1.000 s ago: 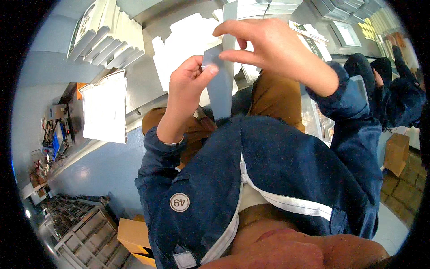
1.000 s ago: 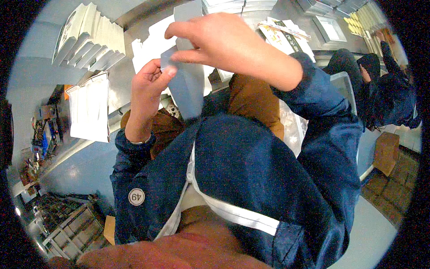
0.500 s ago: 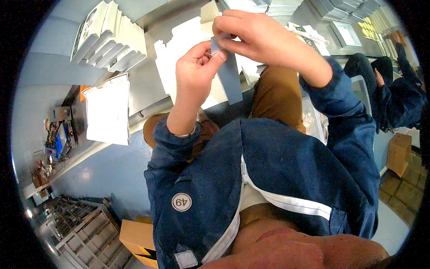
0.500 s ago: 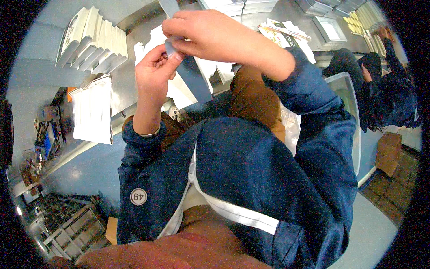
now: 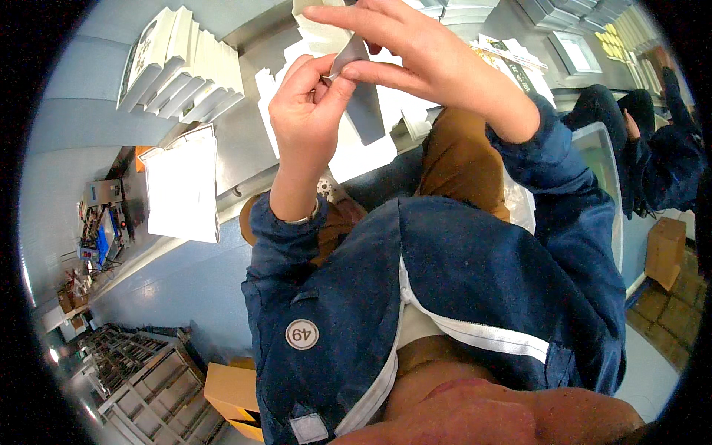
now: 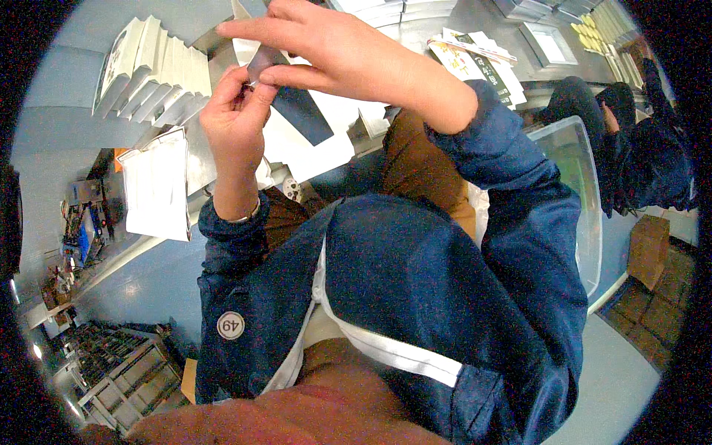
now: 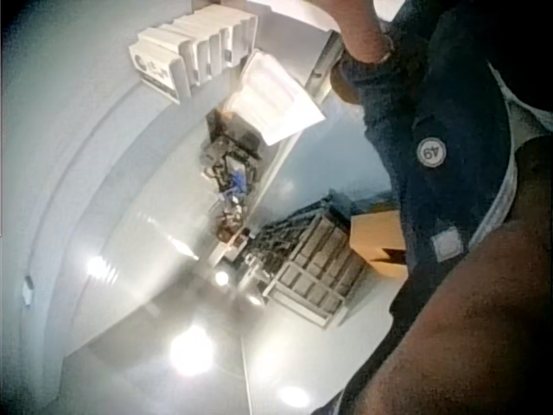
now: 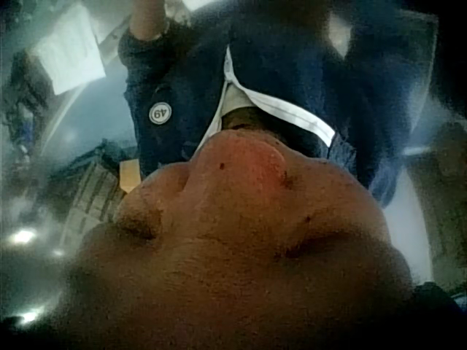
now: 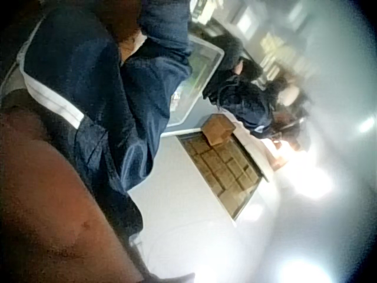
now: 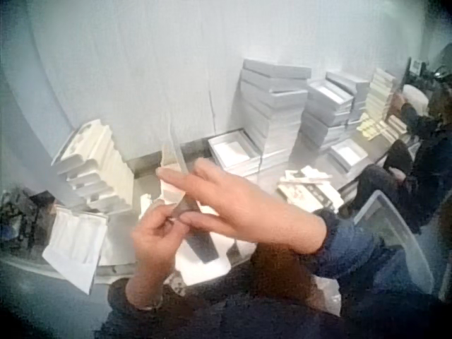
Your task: The person assembles cardboard boxes by hand on a work surface, folding the sides and flaps of pre-cut cardboard sheets to form a container.
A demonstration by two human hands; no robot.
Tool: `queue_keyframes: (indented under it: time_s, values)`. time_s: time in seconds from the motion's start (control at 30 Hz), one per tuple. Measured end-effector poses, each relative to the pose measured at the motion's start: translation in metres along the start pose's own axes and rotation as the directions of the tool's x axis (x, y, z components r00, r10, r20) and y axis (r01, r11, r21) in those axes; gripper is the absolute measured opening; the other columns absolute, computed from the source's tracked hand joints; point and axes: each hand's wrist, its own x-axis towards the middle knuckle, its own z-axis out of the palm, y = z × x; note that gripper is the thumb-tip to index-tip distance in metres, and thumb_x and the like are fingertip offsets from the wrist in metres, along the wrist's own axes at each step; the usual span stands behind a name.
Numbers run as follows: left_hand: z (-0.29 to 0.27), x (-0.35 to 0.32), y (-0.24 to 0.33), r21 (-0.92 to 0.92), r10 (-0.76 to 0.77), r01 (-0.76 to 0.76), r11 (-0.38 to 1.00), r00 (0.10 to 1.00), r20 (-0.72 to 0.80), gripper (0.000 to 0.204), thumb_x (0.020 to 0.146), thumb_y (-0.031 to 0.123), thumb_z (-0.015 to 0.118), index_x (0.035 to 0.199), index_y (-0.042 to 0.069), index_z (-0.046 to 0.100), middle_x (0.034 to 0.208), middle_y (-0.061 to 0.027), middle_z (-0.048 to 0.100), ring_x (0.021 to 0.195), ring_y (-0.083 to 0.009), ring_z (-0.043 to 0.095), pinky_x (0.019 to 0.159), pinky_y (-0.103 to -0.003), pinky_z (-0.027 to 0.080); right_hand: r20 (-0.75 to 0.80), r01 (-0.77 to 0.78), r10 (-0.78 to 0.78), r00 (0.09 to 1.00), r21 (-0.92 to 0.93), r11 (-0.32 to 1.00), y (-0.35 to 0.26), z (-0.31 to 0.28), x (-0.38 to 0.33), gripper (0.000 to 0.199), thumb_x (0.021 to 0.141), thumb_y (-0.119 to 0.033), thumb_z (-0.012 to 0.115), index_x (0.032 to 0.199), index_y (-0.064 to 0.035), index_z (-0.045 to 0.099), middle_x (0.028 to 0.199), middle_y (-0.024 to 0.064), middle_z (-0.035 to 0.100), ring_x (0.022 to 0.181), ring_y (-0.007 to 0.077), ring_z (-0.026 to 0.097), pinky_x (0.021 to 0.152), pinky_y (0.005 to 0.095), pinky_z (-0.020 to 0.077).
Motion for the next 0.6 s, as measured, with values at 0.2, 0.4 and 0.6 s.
queue_keyframes:
  time_s: [0.2, 0.4, 0.6]
  values:
    - [0.005, 0.000, 0.001, 0.096, 0.097, -0.097, 0.991, 0.995, 0.004, 0.018, 0.087, 0.005, 0.076, 0.102, -0.005, 0.072, 0.078, 0.0012, 0.050, 0.065, -0.0063, 0.040, 0.058, -0.022, 0.034, 0.045, 0.121, -0.118, 0.992, -0.080, 0.989, 0.002, -0.003, 0.001, 0.071, 0.095, -0.017, 0.066, 0.157, -0.0027, 0.034, 0.096, 0.0097, 0.046, 0.078, 0.0209, 0.046, 0.071, 0.0324, 0.0452]
    - [0.001, 0.001, 0.001, -0.055, -0.039, 0.041, 0.998, 0.998, 0.040, 0.019, 0.087, 0.004, 0.076, 0.103, -0.006, 0.072, 0.082, 0.0027, 0.053, 0.068, -0.0047, 0.042, 0.059, -0.021, 0.034, -0.002, 0.098, -0.098, 0.995, 0.033, 0.995, 0.010, -0.002, 0.002, 0.071, 0.095, -0.018, 0.067, 0.156, -0.0010, 0.034, 0.096, 0.0107, 0.052, 0.081, 0.0204, 0.052, 0.072, 0.0315, 0.0469]
    - [-0.003, 0.005, 0.005, -0.151, -0.101, 0.100, 0.983, 0.995, 0.002, 0.018, 0.091, 0.004, 0.075, 0.106, -0.006, 0.073, 0.084, 0.0049, 0.053, 0.069, -0.0024, 0.041, 0.060, -0.019, 0.033, -0.329, -0.030, 0.052, 0.943, 0.073, 0.997, 0.003, 0.016, -0.006, 0.042, 0.088, -0.018, 0.079, 0.121, 0.0004, 0.059, 0.099, 0.0114, 0.065, 0.084, 0.0205, 0.066, 0.071, 0.0305, 0.0545]
